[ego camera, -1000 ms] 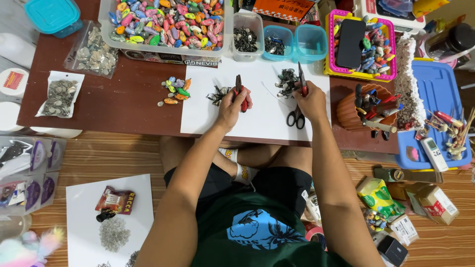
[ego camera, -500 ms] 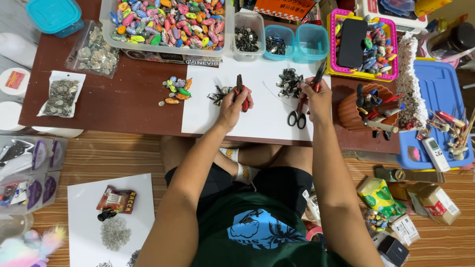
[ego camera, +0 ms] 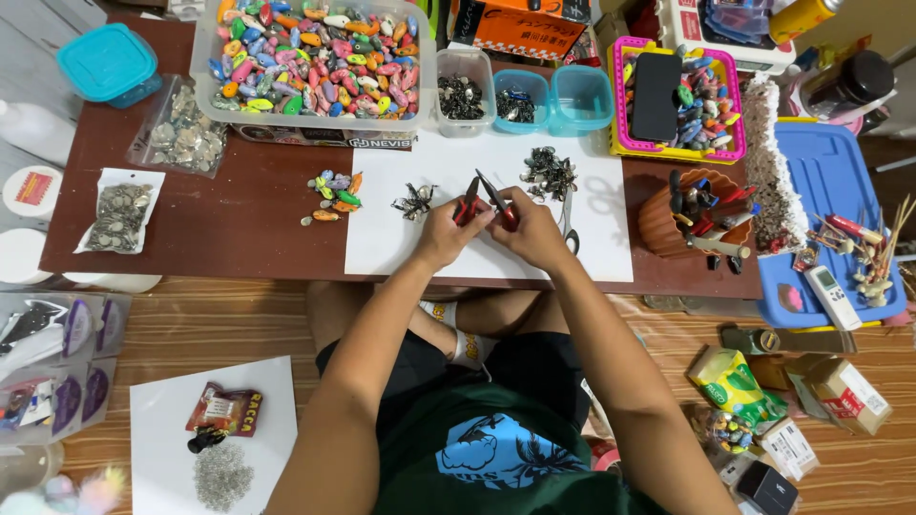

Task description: Assembling fishing lures by attaching hooks and swivels using pliers.

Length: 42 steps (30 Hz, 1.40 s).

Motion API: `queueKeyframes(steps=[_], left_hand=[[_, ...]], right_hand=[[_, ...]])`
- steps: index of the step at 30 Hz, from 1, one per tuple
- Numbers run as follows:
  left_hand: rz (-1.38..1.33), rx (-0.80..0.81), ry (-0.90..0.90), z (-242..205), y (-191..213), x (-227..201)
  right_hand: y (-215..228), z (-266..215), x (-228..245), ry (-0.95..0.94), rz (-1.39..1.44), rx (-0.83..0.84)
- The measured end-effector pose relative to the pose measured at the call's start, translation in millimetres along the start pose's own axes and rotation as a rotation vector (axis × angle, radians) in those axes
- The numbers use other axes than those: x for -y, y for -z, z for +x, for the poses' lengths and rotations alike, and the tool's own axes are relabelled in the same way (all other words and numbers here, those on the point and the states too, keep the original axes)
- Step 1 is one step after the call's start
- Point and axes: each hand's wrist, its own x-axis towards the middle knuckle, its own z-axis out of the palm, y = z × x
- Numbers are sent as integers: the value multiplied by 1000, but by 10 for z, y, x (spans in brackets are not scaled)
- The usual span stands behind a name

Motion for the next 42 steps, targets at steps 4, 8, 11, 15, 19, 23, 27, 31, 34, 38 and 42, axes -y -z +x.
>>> queueKeyframes(steps=[4,8,11,15,19,23,27,31,34,38,42], left_hand=[[-61,19,113,16,-2,14],[-17,10,-1,22,4,90],[-160,3,81,25,1,180],[-301,-36,116,56,-6,298],[-327,-56,165,68,4,276],[-345,-44,153,46,16,216],[-316,-46,135,36,25,208],[-230,-64,139,30,21,216],[-259,-79,131,28,17,209],[-230,-70,113,21,6,175],[-207,-60,108,17,1,185]], right_hand=[[34,12,129,-56,-102,41],[59,4,169,-33,-92,16],[8,-8,78,13,10,-18],[-169,-9,-263,-188,437,-95],[-276,1,-339,-348,921,-137],[-263,-56,-46,-440,1349,-151],[-394,-120,-337,-177,1282,-33],[-497,-156,-398,-119,1002,-45],[-519,-176,-353,-152,853,-76],[-515,-215,-277,-158,831,-135],[-534,-243,-316,-91,785,-146]])
